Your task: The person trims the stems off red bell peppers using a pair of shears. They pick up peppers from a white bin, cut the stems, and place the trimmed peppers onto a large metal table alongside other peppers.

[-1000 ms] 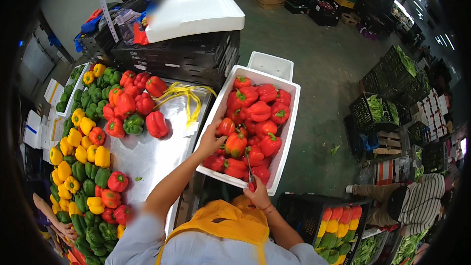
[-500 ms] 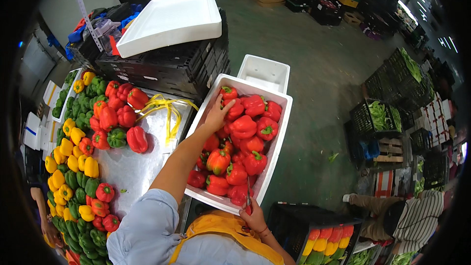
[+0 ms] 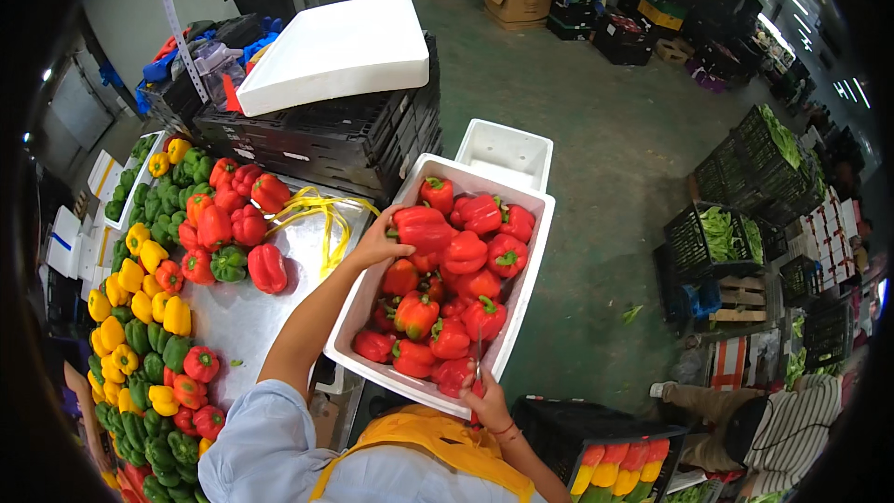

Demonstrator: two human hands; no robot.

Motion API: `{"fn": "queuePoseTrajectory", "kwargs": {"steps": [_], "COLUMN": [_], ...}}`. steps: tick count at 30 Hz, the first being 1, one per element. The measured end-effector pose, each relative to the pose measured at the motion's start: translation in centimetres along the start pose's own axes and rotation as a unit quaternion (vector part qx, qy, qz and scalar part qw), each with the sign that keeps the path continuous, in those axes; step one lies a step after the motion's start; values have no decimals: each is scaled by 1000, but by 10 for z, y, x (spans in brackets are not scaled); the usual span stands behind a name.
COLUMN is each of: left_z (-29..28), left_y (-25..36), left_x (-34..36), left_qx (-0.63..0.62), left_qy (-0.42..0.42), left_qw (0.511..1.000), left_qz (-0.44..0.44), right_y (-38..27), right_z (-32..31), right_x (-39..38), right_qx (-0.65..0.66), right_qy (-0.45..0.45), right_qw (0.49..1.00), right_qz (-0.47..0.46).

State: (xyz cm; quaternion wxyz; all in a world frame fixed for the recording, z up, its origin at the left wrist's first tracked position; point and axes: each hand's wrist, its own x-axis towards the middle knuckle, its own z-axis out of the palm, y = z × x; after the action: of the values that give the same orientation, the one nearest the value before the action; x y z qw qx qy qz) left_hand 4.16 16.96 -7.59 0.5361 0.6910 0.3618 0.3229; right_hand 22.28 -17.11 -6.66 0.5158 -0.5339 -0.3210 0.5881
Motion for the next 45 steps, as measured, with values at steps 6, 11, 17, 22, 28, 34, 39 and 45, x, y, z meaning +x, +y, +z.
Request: {"fn": "queuePoseTrajectory", "kwargs": {"steps": [6, 11, 17, 22, 28, 34, 39, 45], "left_z": [-30, -7, 25, 44, 41, 24, 28, 36], "left_y": [54, 73, 47, 64, 96, 109, 126, 126], "left_x": [-92, -149, -176, -194, -207, -210, -211, -212], "left_qx": [-207, -407, -559, -629, -432, 47, 164, 231], "left_qy": [-117, -119, 45, 52, 38, 93, 124, 138], "left_qw": [968, 893, 817, 757, 895, 995, 978, 962], "left_qz": [-77, -154, -130, -167, -104, 2, 17, 37], "right_y": [-51, -75, -64, -48, -40, -65, -81, -66], "right_z": [17, 48, 72, 86, 65, 51, 54, 48], "right_x": [52, 78, 58, 37, 28, 20, 21, 24], "right_qx": [114, 249, 189, 169, 125, -225, -433, -498], "right_qy": [-25, -124, -204, -170, -206, -138, -112, -67], "right_qw": [991, 958, 959, 970, 971, 952, 865, 822], "right_qz": [-58, -65, -52, -49, -7, -153, -228, -268]}}
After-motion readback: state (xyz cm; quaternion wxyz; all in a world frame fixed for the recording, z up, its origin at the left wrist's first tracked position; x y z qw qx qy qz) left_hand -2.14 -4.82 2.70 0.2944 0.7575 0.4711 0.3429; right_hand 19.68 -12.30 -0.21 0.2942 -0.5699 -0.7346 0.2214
